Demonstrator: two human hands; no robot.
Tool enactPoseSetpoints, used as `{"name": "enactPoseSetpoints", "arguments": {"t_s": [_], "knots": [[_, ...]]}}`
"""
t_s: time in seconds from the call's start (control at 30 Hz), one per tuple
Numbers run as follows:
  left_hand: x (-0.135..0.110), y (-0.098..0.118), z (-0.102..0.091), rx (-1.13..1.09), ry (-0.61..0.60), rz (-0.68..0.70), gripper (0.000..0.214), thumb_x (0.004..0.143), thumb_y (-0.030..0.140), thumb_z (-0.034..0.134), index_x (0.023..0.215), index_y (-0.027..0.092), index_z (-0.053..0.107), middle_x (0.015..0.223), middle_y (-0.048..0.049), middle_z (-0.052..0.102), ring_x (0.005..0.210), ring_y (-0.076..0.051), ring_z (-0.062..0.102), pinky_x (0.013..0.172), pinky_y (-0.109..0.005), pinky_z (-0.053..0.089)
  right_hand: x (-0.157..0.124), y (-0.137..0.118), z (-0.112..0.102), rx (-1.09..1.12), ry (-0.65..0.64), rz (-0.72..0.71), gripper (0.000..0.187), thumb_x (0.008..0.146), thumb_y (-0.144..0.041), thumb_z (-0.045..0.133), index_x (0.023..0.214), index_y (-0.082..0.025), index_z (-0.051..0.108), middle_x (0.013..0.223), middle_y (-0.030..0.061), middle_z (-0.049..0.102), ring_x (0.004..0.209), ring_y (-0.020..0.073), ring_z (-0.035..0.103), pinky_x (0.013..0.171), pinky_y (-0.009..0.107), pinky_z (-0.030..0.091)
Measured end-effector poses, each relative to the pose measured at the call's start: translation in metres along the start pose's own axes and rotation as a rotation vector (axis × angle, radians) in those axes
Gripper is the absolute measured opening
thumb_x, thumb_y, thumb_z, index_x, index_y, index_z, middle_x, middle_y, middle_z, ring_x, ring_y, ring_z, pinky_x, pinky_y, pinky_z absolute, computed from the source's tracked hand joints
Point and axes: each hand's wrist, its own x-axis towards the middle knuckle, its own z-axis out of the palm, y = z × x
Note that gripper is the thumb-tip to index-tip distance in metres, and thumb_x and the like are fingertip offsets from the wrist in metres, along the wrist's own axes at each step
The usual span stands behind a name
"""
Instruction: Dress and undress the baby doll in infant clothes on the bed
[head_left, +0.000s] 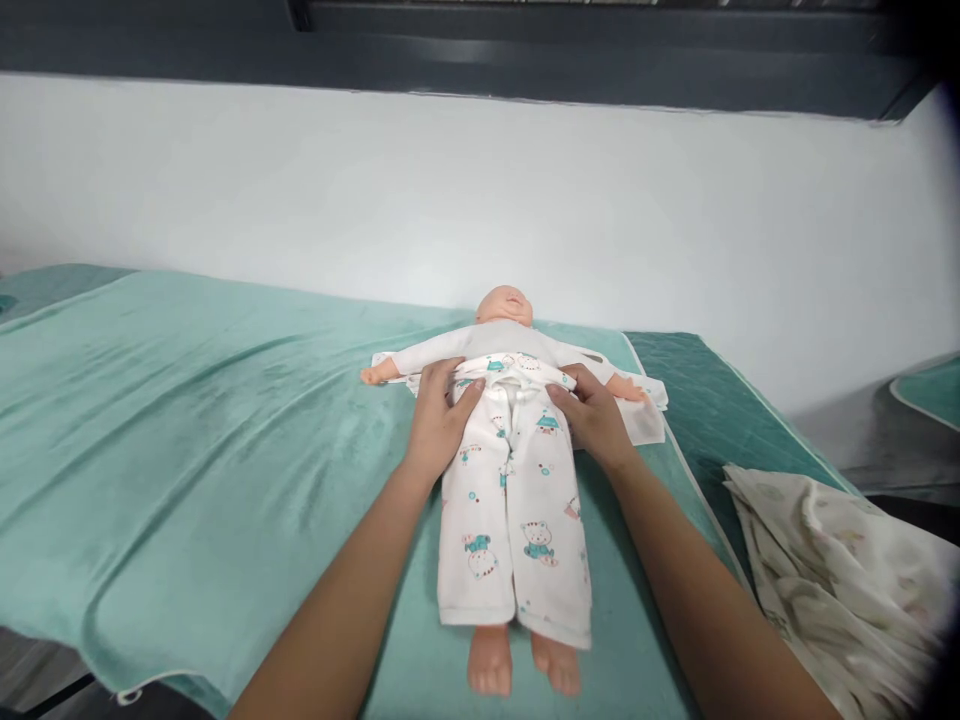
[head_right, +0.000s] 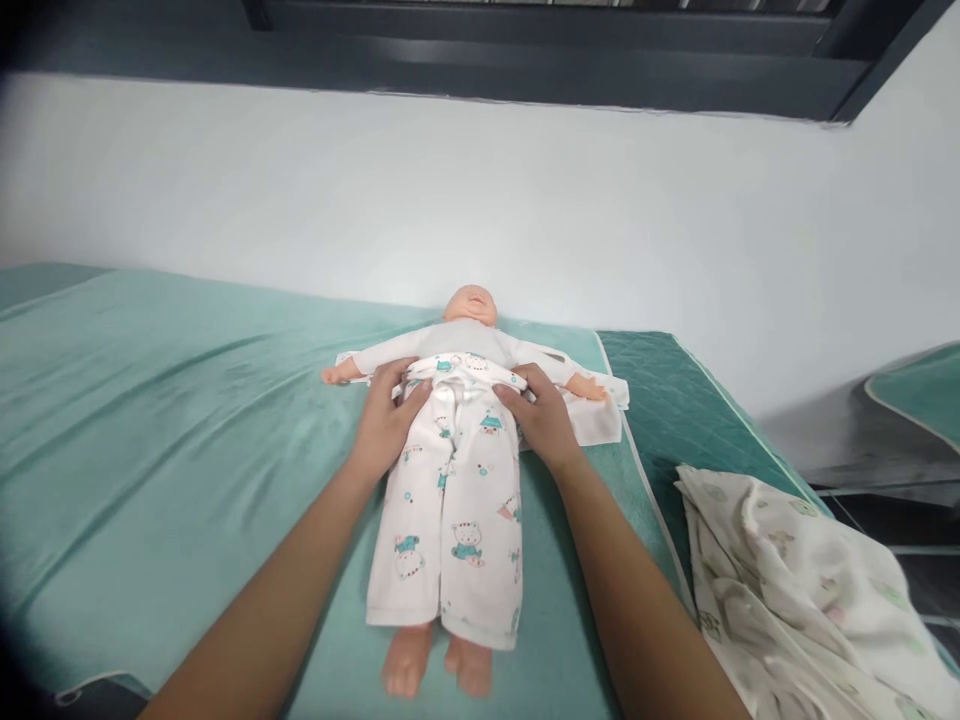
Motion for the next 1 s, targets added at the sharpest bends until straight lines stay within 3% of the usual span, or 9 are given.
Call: {"name": "enactPoseSetpoints", "arguments": {"t_s": [0.1, 0.2, 0.3, 0.4, 0.57, 0.67, 0.77, 1.0], "knots": [[0.021, -0.004, 0.009, 0.042, -0.013, 0.086, 0.035, 0.092, 0.042, 0.059, 0.122, 0.025, 0.059, 0.125, -0.0075, 0.057, 0.122, -0.022, 0.053, 0.106, -0.038, 0.043, 0.011, 0.007, 0.000, -0.058, 0.050, 0.028, 0.028, 0.085, -0.051, 0.064, 0.085, -0.023, 0.061, 0.074, -0.0033, 0.052, 0.071, 0.0161, 0.047, 0.070, 0.032, 0.041], [0.033, -0.006, 0.014, 0.077, -0.056, 0.154, 0.030, 0.092, 0.038, 0.058, 0.119, 0.026, 0.061, 0.125, -0.0076, 0.054, 0.125, -0.022, 0.051, 0.108, -0.039, 0.042, 0.016, 0.013, 0.001, -0.086, 0.114, -0.005, 0.027, 0.086, -0.050, 0.063, 0.089, -0.023, 0.063, 0.087, 0.0003, 0.057, 0.080, 0.0185, 0.052, 0.074, 0.034, 0.044], [0.034, -0.008, 0.014, 0.107, -0.070, 0.178, 0.028, 0.093, 0.036, 0.057, 0.119, 0.028, 0.062, 0.136, -0.0081, 0.045, 0.130, -0.023, 0.047, 0.109, -0.039, 0.041, 0.012, 0.012, 0.005, -0.176, 0.217, -0.161, 0.021, 0.086, -0.045, 0.064, 0.088, -0.023, 0.063, 0.113, 0.0069, 0.055, 0.104, 0.0235, 0.053, 0.086, 0.039, 0.045], [0.032, -0.010, 0.011, 0.150, -0.087, 0.234, 0.024, 0.093, 0.033, 0.056, 0.116, 0.028, 0.063, 0.142, -0.0080, 0.040, 0.133, -0.023, 0.044, 0.112, -0.041, 0.039, 0.004, 0.005, 0.008, -0.297, 0.308, -0.313, 0.018, 0.087, -0.040, 0.067, 0.087, -0.023, 0.061, 0.122, 0.0105, 0.048, 0.115, 0.0261, 0.050, 0.097, 0.044, 0.043], [0.033, -0.011, 0.008, 0.256, -0.087, 0.417, 0.016, 0.090, 0.023, 0.057, 0.106, 0.024, 0.060, 0.139, -0.0095, 0.046, 0.132, -0.025, 0.045, 0.109, -0.044, 0.041, -0.005, -0.004, 0.010, -0.392, 0.409, -0.470, 0.019, 0.084, -0.035, 0.071, 0.080, -0.023, 0.057, 0.108, 0.0087, 0.048, 0.100, 0.0240, 0.053, 0.085, 0.043, 0.047], [0.034, -0.011, 0.007, 0.336, -0.059, 0.524, 0.012, 0.090, 0.020, 0.057, 0.102, 0.023, 0.058, 0.121, -0.0088, 0.057, 0.116, -0.025, 0.052, 0.100, -0.044, 0.044, -0.007, -0.005, 0.009, -0.394, 0.373, -0.522, 0.020, 0.085, -0.031, 0.070, 0.077, -0.023, 0.054, 0.090, 0.0042, 0.052, 0.086, 0.0205, 0.054, 0.076, 0.038, 0.046], [0.033, -0.011, 0.006, 0.364, -0.045, 0.590, 0.009, 0.095, 0.022, 0.052, 0.102, 0.021, 0.057, 0.107, -0.0079, 0.060, 0.104, -0.024, 0.052, 0.093, -0.041, 0.045, -0.007, -0.004, 0.008, -0.403, 0.299, -0.499, 0.024, 0.089, -0.030, 0.066, 0.073, -0.024, 0.049, 0.075, 0.0001, 0.052, 0.076, 0.0183, 0.050, 0.070, 0.035, 0.041], [0.029, -0.013, 0.007, 0.337, 0.006, 0.630, 0.011, 0.100, 0.026, 0.043, 0.099, 0.020, 0.052, 0.099, -0.0087, 0.061, 0.094, -0.023, 0.051, 0.085, -0.040, 0.044, -0.011, -0.006, 0.005, -0.429, 0.267, -0.384, 0.038, 0.088, -0.033, 0.066, 0.063, -0.022, 0.039, 0.062, -0.0042, 0.041, 0.063, 0.0143, 0.039, 0.063, 0.031, 0.031]]}}
